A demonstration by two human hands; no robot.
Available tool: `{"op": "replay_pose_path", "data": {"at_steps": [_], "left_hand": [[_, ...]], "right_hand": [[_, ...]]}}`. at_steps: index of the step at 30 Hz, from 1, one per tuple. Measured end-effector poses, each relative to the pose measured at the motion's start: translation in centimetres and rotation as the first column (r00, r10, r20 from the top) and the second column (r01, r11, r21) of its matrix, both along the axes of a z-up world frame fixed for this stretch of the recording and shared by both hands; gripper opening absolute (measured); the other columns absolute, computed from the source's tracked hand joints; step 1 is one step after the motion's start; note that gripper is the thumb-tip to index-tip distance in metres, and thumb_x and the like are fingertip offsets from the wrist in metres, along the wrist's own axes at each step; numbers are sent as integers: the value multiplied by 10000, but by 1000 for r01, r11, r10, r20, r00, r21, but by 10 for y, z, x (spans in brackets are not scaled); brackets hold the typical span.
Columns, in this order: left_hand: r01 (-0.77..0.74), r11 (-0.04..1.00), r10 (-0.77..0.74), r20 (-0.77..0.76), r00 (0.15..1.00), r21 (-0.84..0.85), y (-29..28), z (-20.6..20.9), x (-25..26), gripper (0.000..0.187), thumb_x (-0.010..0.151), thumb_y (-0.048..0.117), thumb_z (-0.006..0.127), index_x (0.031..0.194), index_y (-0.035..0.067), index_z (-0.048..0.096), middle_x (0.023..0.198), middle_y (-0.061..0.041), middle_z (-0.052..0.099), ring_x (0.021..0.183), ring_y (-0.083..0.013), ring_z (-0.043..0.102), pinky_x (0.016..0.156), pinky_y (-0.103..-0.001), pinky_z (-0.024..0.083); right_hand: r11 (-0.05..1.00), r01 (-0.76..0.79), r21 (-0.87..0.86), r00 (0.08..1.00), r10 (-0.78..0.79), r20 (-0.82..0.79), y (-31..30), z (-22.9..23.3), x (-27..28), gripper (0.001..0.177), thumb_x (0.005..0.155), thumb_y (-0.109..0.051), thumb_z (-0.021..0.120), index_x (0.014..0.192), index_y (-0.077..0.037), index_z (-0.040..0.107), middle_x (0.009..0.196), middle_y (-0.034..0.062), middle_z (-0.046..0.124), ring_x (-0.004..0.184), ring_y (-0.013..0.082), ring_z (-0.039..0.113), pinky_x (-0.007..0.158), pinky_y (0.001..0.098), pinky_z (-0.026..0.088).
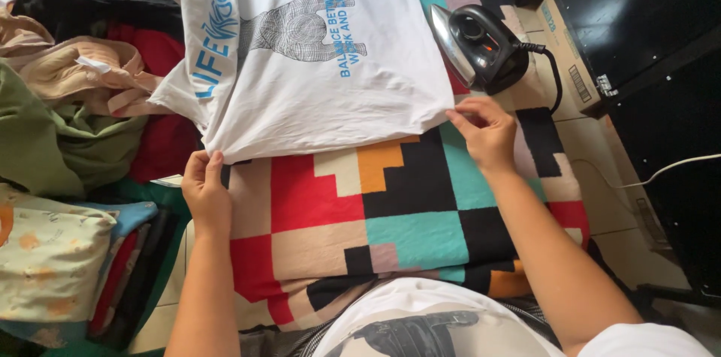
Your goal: Ironing a white t-shirt on a patterned mat and then folding it.
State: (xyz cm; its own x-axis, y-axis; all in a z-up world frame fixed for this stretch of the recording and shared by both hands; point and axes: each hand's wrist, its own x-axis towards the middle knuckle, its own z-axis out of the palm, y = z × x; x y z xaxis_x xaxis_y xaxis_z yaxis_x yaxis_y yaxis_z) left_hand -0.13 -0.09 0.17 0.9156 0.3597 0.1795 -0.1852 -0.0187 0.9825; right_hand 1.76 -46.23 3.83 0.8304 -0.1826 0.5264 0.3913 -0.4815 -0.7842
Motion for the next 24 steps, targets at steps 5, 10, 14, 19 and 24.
{"op": "replay_pose_path", "data": {"at_steps": [5,10,14,19,24], "left_hand": [[-32,999,33,-44,999,20,9,-8,-1,143,1078,165,610,990,54,632,862,66,554,798,-25,445,736,-198,364],[23,1000,-22,-50,998,16,13,-6,-5,154,1079,170,600,976,56,611,854,86,535,794,-16,435,726,-196,352],[-21,990,42,-148,988,141,18,-8,-7,176,1074,201,592,966,65,622,804,84,516,739,-21,411,668,-210,344],[32,980,2,-169,986,197,30,-21,-14,219,1080,211,586,939,43,593,792,72,510,740,-23,423,665,-215,351],[65,887,80,-292,953,457,27,-7,-35,292,994,211,678,843,-2,546,661,-5,446,628,-64,391,556,-281,348]], "right_hand": [[792,-72,606,849,368,-380,-40,-40,25,102,967,-142,744,988,-75,670,674,-2,564,468,25,457,400,196,297],[915,-136,381,669,368,-646,-29,-14,17,107,1018,-175,602,1004,-69,597,669,-6,576,441,66,511,383,227,300],[960,-144,240,810,254,-529,-43,-32,19,161,1053,-183,593,1003,-33,619,729,-25,577,495,52,519,447,224,376],[989,-92,114,842,138,-521,-48,-29,8,171,1044,-187,652,989,-25,635,702,-8,596,531,43,527,470,229,387],[996,36,-79,826,-74,-558,-43,-17,-12,206,939,-202,770,929,-22,668,691,60,647,544,78,551,488,270,411]]}}
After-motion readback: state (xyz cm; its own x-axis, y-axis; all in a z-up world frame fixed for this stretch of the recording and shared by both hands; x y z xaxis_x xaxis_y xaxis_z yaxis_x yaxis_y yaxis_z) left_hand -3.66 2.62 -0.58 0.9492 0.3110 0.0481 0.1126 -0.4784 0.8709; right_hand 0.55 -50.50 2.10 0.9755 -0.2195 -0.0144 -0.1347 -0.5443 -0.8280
